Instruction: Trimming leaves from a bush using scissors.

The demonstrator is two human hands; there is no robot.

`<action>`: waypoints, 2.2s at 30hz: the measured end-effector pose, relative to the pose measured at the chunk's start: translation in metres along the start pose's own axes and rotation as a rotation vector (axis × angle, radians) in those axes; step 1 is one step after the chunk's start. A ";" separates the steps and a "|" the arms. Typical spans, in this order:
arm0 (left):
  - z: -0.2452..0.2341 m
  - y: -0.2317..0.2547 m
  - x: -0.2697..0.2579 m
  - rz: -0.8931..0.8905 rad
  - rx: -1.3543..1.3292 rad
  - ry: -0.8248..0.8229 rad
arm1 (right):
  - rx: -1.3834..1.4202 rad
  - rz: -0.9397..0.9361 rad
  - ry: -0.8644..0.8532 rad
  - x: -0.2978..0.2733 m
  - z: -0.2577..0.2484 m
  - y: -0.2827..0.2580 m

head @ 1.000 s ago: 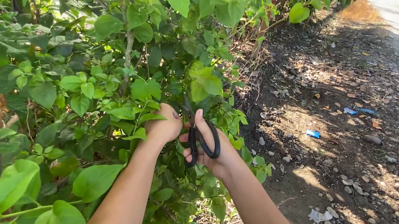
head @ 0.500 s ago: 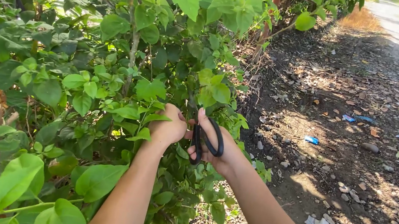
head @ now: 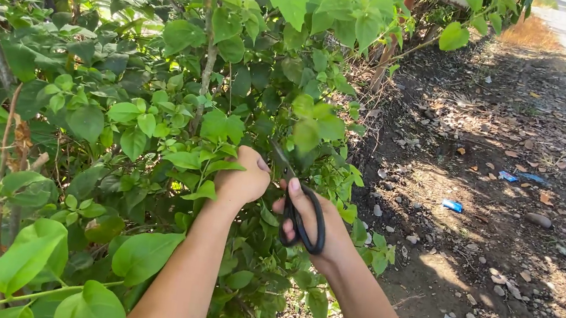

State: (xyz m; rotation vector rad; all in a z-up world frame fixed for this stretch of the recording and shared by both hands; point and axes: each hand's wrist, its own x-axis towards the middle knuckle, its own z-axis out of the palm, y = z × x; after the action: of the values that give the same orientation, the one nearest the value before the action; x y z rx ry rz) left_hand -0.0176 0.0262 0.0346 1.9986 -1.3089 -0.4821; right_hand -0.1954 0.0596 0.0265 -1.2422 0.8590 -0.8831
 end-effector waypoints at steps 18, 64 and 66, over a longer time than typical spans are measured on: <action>0.024 -0.001 -0.003 0.116 -0.085 0.020 | -0.124 0.200 -0.063 -0.007 -0.017 -0.053; 0.055 -0.026 0.024 0.172 -0.243 0.123 | -0.761 -0.063 0.417 0.014 -0.020 0.019; 0.055 -0.024 0.021 0.158 -0.214 0.157 | -0.766 0.046 0.366 0.013 -0.025 0.017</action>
State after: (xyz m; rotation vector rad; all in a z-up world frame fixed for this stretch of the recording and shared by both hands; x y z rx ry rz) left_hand -0.0283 -0.0053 -0.0195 1.7060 -1.2505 -0.3658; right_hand -0.2115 0.0394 0.0058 -1.7251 1.6093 -0.7749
